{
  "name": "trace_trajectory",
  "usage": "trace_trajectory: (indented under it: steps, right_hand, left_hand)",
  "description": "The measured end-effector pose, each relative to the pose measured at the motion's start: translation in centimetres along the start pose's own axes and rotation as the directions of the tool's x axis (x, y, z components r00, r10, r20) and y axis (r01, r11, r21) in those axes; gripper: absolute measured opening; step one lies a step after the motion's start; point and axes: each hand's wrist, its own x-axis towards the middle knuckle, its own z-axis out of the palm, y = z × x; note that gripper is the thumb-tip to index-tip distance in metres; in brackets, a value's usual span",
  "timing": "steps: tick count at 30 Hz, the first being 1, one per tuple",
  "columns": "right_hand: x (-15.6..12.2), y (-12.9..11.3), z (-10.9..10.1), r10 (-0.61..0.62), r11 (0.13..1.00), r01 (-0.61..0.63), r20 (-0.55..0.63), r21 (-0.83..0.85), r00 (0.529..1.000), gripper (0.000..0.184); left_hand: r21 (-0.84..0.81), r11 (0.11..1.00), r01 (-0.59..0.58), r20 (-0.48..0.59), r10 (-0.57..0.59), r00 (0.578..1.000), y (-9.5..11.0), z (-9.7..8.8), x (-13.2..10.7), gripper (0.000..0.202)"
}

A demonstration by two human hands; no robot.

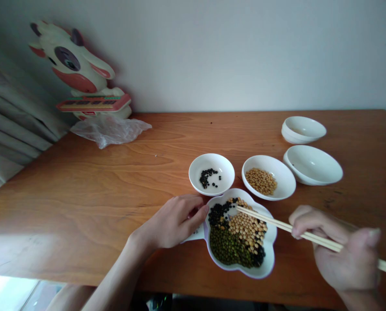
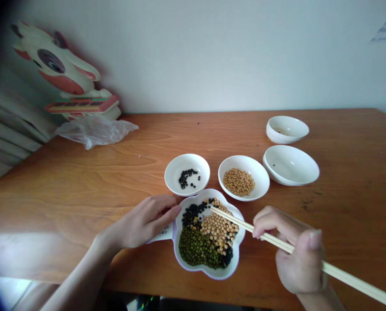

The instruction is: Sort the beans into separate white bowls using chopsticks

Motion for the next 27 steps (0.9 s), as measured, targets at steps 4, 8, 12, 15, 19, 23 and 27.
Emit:
trace_trajectory:
  steps: [4,8,12,15,19,23,27]
  right_hand:
    - [0.5,-0.4,0.5,0.010,1.000,-0.010,0.038,-0.003,0.999,0.092]
    - [0.6,-0.3,0.9,0.015,1.000,-0.015,0.048,0.007,0.999,0.089]
    - [0.5,0.0,1.1,0.024,1.000,-0.025,0.045,0.010,0.999,0.089]
    - [0.4,0.5,1.2,0.034,0.999,-0.035,0.070,0.023,0.997,0.088]
    - [0.1,1.3,1.0,0.041,0.999,-0.044,0.094,0.030,0.995,0.087]
    - [0.2,1.2,1.1,0.016,0.999,-0.020,0.090,0.042,0.996,0.084]
    - [0.4,0.8,1.2,-0.004,0.999,0.000,0.080,0.042,0.997,0.084]
  left_hand:
    - [0.003,1.000,-0.007,0.004,0.007,1.000,-0.1,0.0,-0.1,0.047]
    - [-0.011,1.000,0.003,0.006,-0.003,1.000,-0.2,0.1,-0.1,0.047]
    - [-0.020,1.000,0.015,0.013,-0.014,1.000,0.0,0.1,-0.1,0.047]
    - [-0.016,1.000,0.008,0.010,-0.008,1.000,0.0,0.0,-0.1,0.047]
    - [-0.018,1.000,0.000,0.005,0.000,1.000,-0.1,-0.1,0.0,0.046]
    - [-0.031,1.000,-0.001,0.008,0.002,1.000,-0.1,0.0,0.0,0.046]
    - [-0.016,1.000,0.004,0.006,-0.004,1.000,0.0,0.0,0.0,0.046]
